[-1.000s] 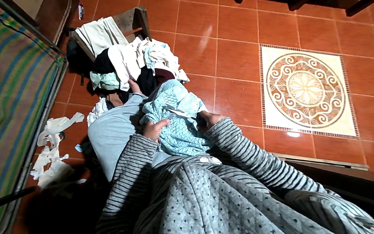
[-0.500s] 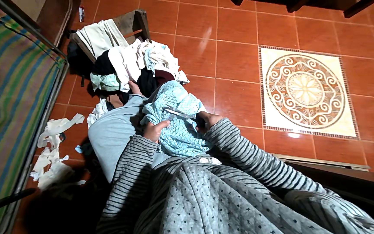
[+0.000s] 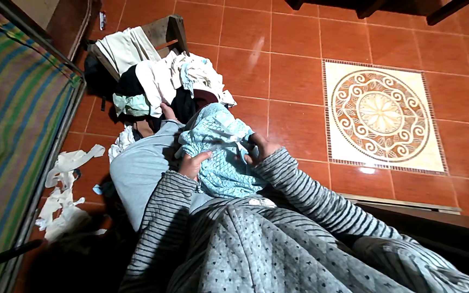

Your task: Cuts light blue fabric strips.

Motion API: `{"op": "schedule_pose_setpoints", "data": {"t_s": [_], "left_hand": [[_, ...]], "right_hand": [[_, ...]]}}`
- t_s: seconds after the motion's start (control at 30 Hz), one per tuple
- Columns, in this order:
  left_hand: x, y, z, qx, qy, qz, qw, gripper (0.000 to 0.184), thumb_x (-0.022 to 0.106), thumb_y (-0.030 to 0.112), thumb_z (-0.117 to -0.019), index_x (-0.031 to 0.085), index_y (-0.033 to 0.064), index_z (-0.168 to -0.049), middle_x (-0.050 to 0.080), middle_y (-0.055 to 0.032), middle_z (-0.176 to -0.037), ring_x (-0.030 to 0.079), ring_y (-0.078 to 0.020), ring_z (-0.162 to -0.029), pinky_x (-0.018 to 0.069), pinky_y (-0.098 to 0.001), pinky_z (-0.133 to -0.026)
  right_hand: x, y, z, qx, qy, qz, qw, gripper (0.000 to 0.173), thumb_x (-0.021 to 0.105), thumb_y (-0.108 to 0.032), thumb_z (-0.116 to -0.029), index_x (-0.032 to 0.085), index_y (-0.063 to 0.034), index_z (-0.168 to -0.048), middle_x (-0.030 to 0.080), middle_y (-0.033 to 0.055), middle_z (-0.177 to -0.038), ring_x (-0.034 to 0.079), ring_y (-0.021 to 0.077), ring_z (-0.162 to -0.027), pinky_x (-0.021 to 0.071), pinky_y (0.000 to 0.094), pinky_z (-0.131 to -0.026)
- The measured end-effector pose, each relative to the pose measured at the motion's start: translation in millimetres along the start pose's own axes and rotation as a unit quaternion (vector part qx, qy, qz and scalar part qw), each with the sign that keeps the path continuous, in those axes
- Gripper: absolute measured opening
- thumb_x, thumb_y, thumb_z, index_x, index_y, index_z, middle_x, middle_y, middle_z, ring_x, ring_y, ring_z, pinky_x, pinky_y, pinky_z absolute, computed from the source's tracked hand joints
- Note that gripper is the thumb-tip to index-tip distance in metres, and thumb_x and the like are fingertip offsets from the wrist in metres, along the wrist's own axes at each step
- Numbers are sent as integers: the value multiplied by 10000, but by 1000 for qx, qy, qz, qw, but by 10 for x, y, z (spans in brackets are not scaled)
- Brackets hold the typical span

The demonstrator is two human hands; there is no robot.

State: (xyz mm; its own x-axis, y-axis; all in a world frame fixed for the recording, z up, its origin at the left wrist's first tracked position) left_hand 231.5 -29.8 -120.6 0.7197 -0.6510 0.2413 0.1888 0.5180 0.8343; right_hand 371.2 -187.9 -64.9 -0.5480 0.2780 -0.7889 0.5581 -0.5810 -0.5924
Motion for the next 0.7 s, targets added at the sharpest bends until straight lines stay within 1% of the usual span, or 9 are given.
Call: {"op": "schedule_pose_setpoints", "data": {"t_s": [0.07, 0.13, 0.23, 0.3, 0.37, 0.43, 0.53, 0.6, 0.7], "left_hand": [[-29, -31, 7, 1, 23, 7, 1000, 300, 585, -78, -933, 570, -37, -1229, 702, -93, -1032, 682, -125, -951, 576, -320, -874], [-24, -26, 33, -8, 66, -34, 997, 175, 537, -11, -975, 615, -31, -1131, 690, -73, -999, 654, -103, -924, 550, -307, -858], [17, 63, 46, -40, 76, -57, 995, 299, 530, 62, -1047, 558, -97, -1299, 642, -169, -1247, 617, -149, -1119, 493, -315, -1000], [-21, 16, -7, -48, 55, -14, 997, 321, 496, 107, -1069, 544, -85, -1322, 638, -159, -1259, 614, -146, -1124, 496, -325, -992], [-30, -31, -52, -59, -10, 67, 996, 284, 367, 161, -1106, 548, 21, -1274, 698, -42, -1082, 681, -73, -973, 577, -280, -864], [26, 42, -11, -63, -94, 109, 988, 356, 204, 230, -1129, 509, 100, -1259, 714, 32, -1001, 700, -36, -926, 597, -251, -829], [73, 66, 90, -51, -90, 140, 985, 284, 268, 187, -1096, 538, 133, -1168, 729, 43, -943, 718, -58, -893, 616, -272, -808], [59, 59, 84, -53, -71, 148, 985, 261, 309, 132, -1059, 558, 122, -1133, 741, 11, -922, 731, -86, -868, 626, -289, -786], [-3, 66, 47, -68, -23, 154, 986, 310, 274, 105, -1074, 581, 92, -1035, 727, -17, -829, 723, -93, -777, 615, -277, -702]], "right_hand": [[45, -74, -8, -82, 61, 1, 995, 543, 879, -263, -723, 664, 82, -1084, 691, 278, -1030, 683, 452, -976, 541, 620, -863], [171, -132, -30, -135, 94, 31, 986, 429, 846, -178, -675, 690, 47, -1006, 707, 255, -947, 697, 452, -905, 559, 619, -793], [237, -212, -80, -66, -53, 43, 995, 360, 730, -153, -859, 690, 22, -1172, 716, 251, -1112, 682, 453, -1072, 513, 636, -918], [237, -258, -93, -43, -112, 31, 992, 369, 721, -150, -882, 676, 13, -1210, 708, 250, -1151, 670, 457, -1103, 492, 651, -945], [271, -337, -35, -29, -173, 13, 984, 347, 712, -105, -895, 674, 21, -1217, 702, 266, -1146, 663, 473, -1105, 479, 662, -956], [361, -480, 73, 5, -284, 0, 959, 313, 640, -78, -973, 649, 45, -1260, 672, 297, -1200, 627, 486, -1166, 440, 656, -1011], [628, -632, 285, 34, -383, -33, 923, 292, 554, -88, -1038, 650, 104, -1235, 641, 324, -1248, 603, 464, -1212, 419, 604, -1059], [706, -556, 363, -17, -393, -59, 917, 242, 609, -125, -986, 684, 58, -1126, 685, 237, -1115, 664, 336, -1060, 511, 491, -931], [675, -555, 439, -56, -392, -141, 908, 138, 696, -10, -889, 680, 56, -1010, 686, 202, -955, 670, 301, -941, 502, 499, -849]]}}
Point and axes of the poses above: each hand's wrist, its own z-axis away from the middle knuckle, its own x-axis out of the palm, y = z × x, the point moved 5 cm from there along -z, towards the middle knuckle
